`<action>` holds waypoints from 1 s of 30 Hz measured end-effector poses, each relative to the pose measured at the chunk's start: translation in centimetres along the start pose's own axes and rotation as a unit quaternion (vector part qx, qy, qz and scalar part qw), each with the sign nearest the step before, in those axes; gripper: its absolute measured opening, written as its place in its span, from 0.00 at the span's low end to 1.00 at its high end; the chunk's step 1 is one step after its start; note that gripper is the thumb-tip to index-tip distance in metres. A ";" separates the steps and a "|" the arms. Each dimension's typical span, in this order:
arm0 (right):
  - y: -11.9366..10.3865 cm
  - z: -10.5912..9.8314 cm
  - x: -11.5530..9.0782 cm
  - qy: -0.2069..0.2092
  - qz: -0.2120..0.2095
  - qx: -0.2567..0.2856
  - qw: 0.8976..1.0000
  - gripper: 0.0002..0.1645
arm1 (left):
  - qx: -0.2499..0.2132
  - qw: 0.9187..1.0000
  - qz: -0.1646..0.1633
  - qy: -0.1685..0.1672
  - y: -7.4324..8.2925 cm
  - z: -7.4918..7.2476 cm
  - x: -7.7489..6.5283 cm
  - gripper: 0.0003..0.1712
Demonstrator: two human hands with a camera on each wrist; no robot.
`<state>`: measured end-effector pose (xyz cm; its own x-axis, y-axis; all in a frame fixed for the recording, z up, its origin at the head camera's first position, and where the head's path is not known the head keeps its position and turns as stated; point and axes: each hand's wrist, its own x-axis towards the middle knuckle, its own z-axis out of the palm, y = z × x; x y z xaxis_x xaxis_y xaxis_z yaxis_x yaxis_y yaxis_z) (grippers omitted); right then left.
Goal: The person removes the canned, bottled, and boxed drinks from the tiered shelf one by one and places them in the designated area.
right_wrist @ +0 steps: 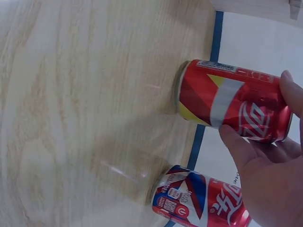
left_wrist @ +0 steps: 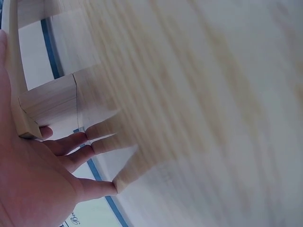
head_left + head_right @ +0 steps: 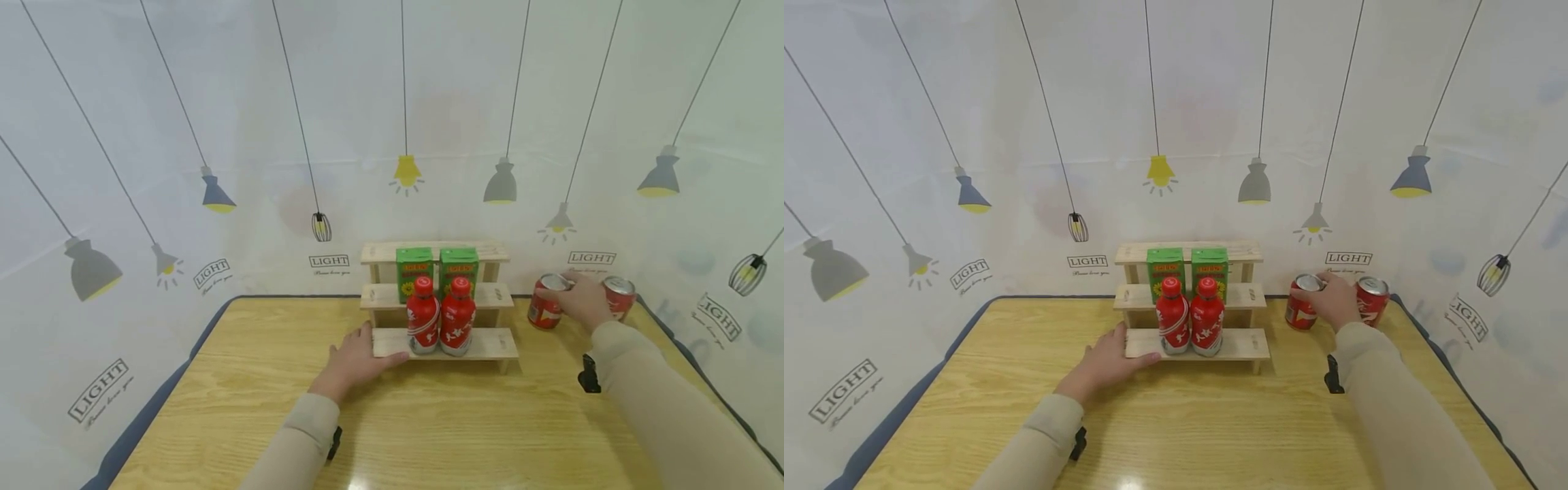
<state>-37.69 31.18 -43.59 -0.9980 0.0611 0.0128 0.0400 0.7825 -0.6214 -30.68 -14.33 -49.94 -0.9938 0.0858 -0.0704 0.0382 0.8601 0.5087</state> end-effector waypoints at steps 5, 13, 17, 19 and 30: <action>0.2 0.2 -0.3 -0.006 -0.008 0.030 0.999 0.59 | 0.003 1.000 0.001 -0.001 -0.1 0.2 0.1 0.75; -0.7 0.2 -0.5 -0.002 0.001 0.029 1.000 0.52 | 0.000 1.000 -0.003 0.000 -0.1 0.3 0.2 0.74; -1.3 0.2 -0.5 -0.001 0.020 0.043 0.999 0.51 | 0.001 1.000 -0.002 0.002 -0.1 0.1 0.1 0.74; -1.5 0.3 -0.4 -0.002 0.028 0.057 0.998 0.50 | -0.001 1.000 -0.004 0.003 -0.1 0.0 0.1 0.74; -0.9 0.4 0.1 -0.012 0.046 0.052 0.998 0.54 | -0.006 1.000 -0.002 0.001 0.0 -0.2 -0.1 0.75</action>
<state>-37.83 30.25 -43.40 -0.9914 0.1131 -0.0664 0.1271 0.7059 -0.6968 -30.62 -14.40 -49.75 -0.9941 0.0822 -0.0713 0.0335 0.8546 0.5183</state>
